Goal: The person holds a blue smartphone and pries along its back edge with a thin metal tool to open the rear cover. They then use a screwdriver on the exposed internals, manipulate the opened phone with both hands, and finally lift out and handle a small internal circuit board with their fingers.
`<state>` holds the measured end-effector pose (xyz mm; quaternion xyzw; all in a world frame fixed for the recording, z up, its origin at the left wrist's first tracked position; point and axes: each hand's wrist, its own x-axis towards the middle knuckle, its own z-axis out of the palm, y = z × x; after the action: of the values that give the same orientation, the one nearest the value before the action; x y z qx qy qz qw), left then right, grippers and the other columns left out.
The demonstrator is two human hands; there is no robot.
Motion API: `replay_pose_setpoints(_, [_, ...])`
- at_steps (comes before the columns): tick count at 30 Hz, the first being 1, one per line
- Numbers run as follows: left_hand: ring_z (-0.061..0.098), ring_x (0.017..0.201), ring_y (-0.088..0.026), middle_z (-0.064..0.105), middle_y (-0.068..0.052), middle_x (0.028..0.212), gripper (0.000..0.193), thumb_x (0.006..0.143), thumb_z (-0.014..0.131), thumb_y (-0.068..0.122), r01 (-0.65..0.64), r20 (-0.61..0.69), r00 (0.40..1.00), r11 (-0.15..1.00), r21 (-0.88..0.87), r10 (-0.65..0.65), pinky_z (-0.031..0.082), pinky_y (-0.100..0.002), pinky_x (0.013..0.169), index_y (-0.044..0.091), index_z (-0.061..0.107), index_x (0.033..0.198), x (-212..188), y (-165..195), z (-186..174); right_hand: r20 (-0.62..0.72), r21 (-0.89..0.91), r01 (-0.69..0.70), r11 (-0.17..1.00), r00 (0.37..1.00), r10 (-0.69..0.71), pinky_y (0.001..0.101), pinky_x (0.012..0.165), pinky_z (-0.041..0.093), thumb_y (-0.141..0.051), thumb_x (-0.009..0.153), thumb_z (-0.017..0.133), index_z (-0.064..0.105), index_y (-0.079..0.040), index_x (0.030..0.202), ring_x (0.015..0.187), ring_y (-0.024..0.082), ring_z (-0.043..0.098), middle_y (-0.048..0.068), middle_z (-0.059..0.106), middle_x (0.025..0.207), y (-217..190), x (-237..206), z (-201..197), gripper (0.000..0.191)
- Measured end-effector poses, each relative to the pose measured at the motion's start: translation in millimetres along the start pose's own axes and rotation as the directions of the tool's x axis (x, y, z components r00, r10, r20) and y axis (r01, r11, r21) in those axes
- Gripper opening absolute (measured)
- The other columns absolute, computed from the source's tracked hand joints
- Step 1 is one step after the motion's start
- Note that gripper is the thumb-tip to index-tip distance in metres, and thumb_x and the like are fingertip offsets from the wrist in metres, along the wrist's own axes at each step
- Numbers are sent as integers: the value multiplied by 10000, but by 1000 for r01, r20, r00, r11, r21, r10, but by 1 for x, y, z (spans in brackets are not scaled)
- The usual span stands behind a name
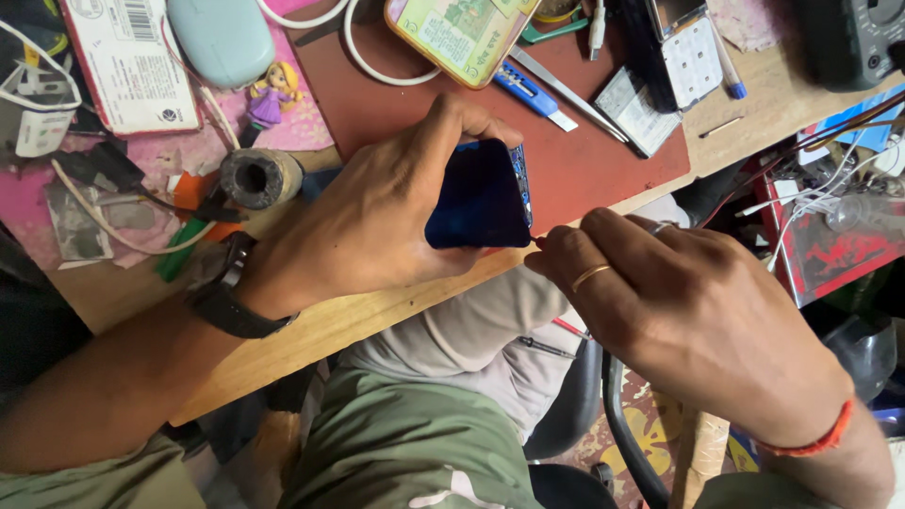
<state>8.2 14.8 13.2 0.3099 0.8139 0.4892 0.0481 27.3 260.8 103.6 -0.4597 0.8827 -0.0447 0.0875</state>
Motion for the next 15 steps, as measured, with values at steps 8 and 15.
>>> replay_pose_setpoints(8, [673, 1159, -346, 606, -139, 1260, 806, 793, 912, 242, -45, -9, 999, 999, -8, 45, 547, -442, 951, 31, 385, 1365, -2, -1, -1, 40, -83, 52, 995, 998, -49, 327, 709, 539, -209, 834, 656, 647, 70, 1160, 833, 215, 647, 95, 574, 958, -8, 8, -14, 429])
replay_pose_setpoints(15, [671, 1167, -362, 607, -157, 1285, 831, 840, 897, 328, -86, -27, 996, 996, -3, 86, 553, -445, 964, 17, 349, 1382, -4, -5, 0, 249, -287, 30, 958, 968, 44, 316, 690, 545, -122, 830, 663, 667, 19, 1048, 734, 172, 593, 78, 530, 918, -13, 12, -17, 260])
